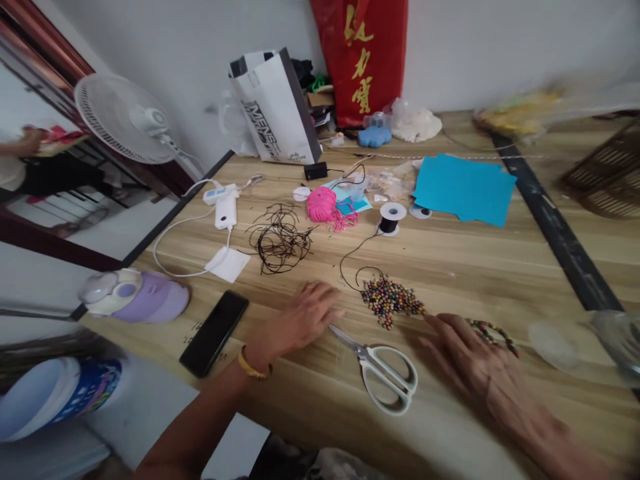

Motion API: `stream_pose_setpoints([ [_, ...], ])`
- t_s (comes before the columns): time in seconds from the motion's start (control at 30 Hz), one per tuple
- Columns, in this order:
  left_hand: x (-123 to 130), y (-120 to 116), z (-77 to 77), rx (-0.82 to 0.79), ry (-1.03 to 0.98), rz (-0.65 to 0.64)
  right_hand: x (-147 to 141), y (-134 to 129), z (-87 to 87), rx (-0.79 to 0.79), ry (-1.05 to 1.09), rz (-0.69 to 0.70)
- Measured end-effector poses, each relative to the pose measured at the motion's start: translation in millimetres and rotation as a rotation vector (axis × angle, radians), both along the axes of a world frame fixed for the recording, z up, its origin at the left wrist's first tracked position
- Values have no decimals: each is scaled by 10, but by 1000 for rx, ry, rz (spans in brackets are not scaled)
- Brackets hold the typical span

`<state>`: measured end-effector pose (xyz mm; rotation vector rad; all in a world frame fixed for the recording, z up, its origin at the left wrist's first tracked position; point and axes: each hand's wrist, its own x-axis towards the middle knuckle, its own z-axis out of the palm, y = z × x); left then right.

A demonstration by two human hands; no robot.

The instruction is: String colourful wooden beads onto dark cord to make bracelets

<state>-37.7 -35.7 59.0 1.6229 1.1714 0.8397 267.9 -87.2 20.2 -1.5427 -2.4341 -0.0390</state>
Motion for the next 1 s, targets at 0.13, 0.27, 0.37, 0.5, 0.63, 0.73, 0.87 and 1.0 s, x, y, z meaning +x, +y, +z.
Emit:
stream_pose_setpoints([
  [0.13,-395,-343,-209,183,602,149,-88,20,-134,-36,195,238],
  [0.27,-860,-608,-438,373,939,437,-181,67,-131,44,220,407],
  [0.37,-1130,-746,-507,396,1081,616,-257,91,-138,74,241,486],
  [0.5,-1355,-893,-502,246,1179,825,-315,82,-182,92,295,537],
  [0.63,-1458,-960,-506,125,1217,887,-348,153,-99,79,268,514],
  [0.73,-1467,-962,-516,135,1216,899,-413,346,58,6,162,406],
  [0.87,-1438,-953,-513,188,1207,906,-582,754,231,-127,-45,269],
  [1.0,-1430,-945,-509,242,1209,917,-796,1160,249,-216,-148,234],
])
